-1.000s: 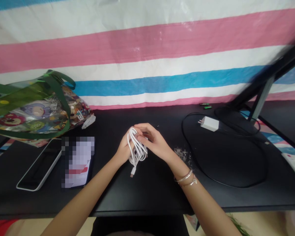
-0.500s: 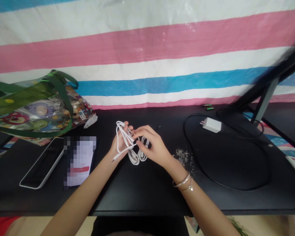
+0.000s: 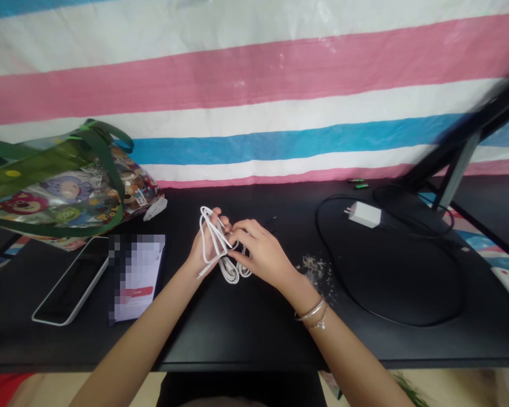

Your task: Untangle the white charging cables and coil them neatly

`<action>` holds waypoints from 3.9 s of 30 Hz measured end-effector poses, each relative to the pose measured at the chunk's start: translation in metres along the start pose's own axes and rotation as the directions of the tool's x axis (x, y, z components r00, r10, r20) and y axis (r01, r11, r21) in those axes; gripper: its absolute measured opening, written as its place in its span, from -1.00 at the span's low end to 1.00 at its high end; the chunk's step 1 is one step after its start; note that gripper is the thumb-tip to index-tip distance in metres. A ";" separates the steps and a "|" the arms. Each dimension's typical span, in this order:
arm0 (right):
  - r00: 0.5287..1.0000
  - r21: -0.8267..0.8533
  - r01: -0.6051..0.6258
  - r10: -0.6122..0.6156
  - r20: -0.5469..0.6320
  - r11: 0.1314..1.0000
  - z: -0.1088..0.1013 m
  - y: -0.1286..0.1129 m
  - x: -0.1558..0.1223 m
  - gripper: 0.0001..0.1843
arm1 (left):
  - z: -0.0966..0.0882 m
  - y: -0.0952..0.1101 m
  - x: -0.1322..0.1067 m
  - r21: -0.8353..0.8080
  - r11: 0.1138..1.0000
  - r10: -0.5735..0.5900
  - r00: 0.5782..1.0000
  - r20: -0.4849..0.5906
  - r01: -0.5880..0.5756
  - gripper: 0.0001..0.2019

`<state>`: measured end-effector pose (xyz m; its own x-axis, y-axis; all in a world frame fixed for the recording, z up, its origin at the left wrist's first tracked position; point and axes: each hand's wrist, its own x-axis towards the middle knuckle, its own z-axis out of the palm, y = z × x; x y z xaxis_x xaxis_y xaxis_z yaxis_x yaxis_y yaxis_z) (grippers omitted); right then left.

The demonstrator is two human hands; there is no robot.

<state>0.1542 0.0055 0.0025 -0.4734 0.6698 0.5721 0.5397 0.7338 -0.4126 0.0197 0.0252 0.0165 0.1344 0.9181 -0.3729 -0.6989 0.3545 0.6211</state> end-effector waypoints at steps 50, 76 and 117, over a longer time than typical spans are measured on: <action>0.971 0.333 -0.180 0.221 -0.090 0.925 0.008 -0.004 -0.001 -0.82 | -0.005 -0.004 -0.004 0.276 0.940 0.166 0.975 0.147 -0.202 -0.59; 0.992 0.134 -0.124 0.120 0.036 0.983 0.000 0.005 -0.001 -0.66 | -0.004 -0.009 0.001 0.184 0.959 0.191 0.973 0.133 -0.214 -0.80; 0.999 -0.219 -0.034 0.040 0.021 0.975 0.023 -0.011 -0.006 -0.61 | 0.004 -0.004 -0.001 -0.040 0.992 0.118 0.991 -0.069 -0.121 -0.76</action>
<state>0.1352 -0.0037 -0.0132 -0.4662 0.7006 0.5402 0.6946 0.6680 -0.2669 0.0253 0.0236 0.0176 0.0022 0.9392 -0.3434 -0.7373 0.2335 0.6339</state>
